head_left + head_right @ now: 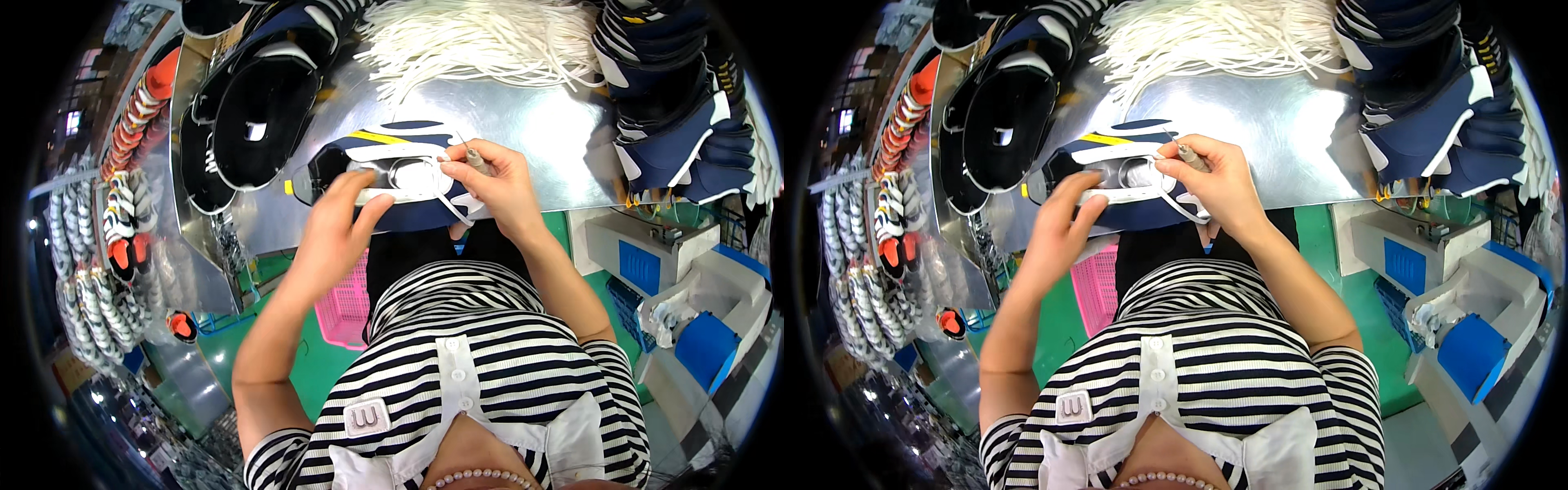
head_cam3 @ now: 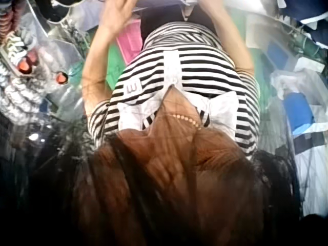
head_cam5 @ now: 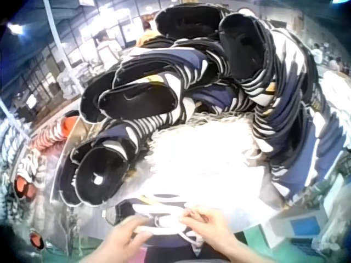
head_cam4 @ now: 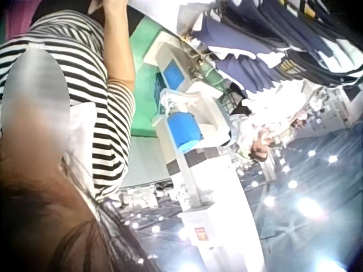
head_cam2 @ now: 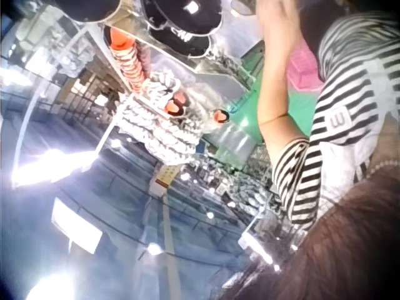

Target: The person laces a blue and white shoe by threading a white lace through the eyelets and tying it. They repeat this process on a second shoe, then place the finished pair into a pink basket.

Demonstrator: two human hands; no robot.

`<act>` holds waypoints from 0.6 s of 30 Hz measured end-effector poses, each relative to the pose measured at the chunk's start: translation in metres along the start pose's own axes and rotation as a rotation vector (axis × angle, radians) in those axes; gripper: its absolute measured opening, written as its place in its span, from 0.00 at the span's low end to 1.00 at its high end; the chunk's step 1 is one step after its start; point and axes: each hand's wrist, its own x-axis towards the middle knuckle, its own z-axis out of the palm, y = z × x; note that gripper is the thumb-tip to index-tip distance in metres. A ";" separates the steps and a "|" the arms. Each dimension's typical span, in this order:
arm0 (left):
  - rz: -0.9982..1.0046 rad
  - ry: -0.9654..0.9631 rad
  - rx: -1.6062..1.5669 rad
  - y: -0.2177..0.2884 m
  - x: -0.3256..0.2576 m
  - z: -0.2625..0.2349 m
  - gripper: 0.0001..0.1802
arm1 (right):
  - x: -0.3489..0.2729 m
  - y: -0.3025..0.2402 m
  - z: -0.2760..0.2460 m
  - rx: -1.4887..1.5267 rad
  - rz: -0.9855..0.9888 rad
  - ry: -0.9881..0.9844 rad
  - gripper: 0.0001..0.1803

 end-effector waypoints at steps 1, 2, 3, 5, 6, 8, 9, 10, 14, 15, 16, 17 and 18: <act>-0.318 -0.162 -0.411 -0.009 0.007 0.005 0.24 | 0.002 0.006 0.004 -0.030 -0.013 -0.002 0.09; -0.499 -0.258 -0.666 -0.007 0.021 0.003 0.23 | 0.008 0.011 0.003 -0.055 -0.090 -0.028 0.14; -0.674 -0.357 -0.924 -0.003 0.033 0.001 0.23 | 0.008 0.009 0.006 -0.081 -0.059 -0.014 0.16; -0.680 -0.318 -0.841 -0.014 0.036 0.015 0.23 | 0.008 0.003 0.011 -0.132 0.003 0.026 0.19; -0.675 -0.287 -0.769 -0.012 0.035 0.018 0.24 | 0.008 0.008 0.012 -0.221 -0.070 0.031 0.22; -0.501 -0.026 -0.719 0.001 0.026 0.034 0.20 | 0.004 0.010 0.015 -0.318 -0.115 0.063 0.22; -0.397 0.005 -0.652 0.000 0.022 0.036 0.15 | 0.002 0.010 0.018 -0.366 -0.136 0.079 0.22; -0.320 0.086 -0.691 0.004 0.019 0.041 0.13 | 0.000 0.009 0.021 -0.449 -0.181 0.102 0.23; -0.206 0.266 -0.684 0.007 0.014 0.055 0.09 | -0.006 0.007 0.027 -0.532 -0.196 0.115 0.22; -0.198 0.278 -0.687 0.006 0.013 0.057 0.09 | -0.007 0.007 0.026 -0.513 -0.221 0.094 0.21; -0.189 0.288 -0.690 0.004 0.012 0.059 0.08 | -0.009 0.008 0.025 -0.494 -0.246 0.074 0.20; -0.181 0.300 -0.692 0.001 0.011 0.060 0.08 | -0.011 0.008 0.024 -0.473 -0.270 0.053 0.19; -0.171 0.345 -0.692 0.000 0.011 0.062 0.08 | -0.016 0.005 0.022 -0.448 -0.242 0.041 0.17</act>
